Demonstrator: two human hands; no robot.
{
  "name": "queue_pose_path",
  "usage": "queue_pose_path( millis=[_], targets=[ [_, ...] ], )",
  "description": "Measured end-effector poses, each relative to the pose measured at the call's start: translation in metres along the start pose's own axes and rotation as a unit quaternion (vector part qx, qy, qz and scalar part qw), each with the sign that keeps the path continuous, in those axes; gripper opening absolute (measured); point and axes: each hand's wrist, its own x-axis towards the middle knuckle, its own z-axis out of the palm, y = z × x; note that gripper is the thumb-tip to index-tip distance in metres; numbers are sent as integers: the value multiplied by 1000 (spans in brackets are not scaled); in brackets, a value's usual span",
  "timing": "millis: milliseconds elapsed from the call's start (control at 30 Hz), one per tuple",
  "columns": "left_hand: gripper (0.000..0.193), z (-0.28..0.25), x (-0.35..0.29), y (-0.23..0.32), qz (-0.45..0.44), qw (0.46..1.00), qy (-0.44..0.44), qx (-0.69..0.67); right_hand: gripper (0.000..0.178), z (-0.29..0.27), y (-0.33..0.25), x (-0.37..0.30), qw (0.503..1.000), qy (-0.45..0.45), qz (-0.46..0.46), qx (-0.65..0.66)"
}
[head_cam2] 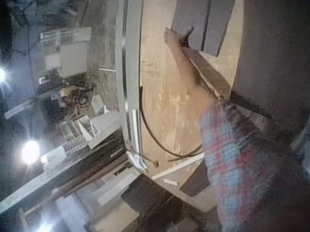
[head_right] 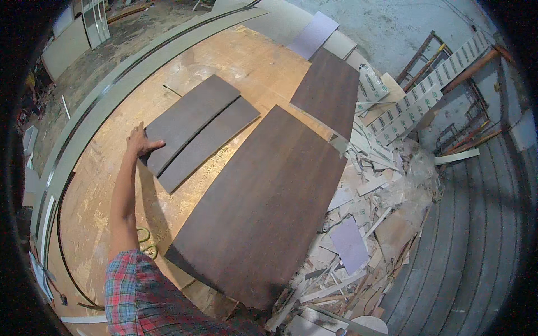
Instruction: The person applies glue to the edges of wooden panels by hand using a plastic bottle.
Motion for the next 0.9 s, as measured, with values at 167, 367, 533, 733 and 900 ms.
queue_pose_path(
  millis=[167,367,533,733,900],
  targets=[
    [117,-19,-47,-21,-55,995,-84,-2,26,-49,-9,15,997,-69,-8,-27],
    [112,-17,-99,-22,-101,993,-66,-11,32,-75,-4,36,899,-280,254,219],
    [114,-8,-128,-25,-105,994,-28,-6,31,-49,27,27,996,-52,2,76],
    [105,-14,-105,-44,-70,995,-66,-18,31,-75,14,58,982,-148,98,57],
    [90,-18,-87,-56,-74,978,-166,-103,34,-59,16,49,993,-97,49,-36]
  ],
)
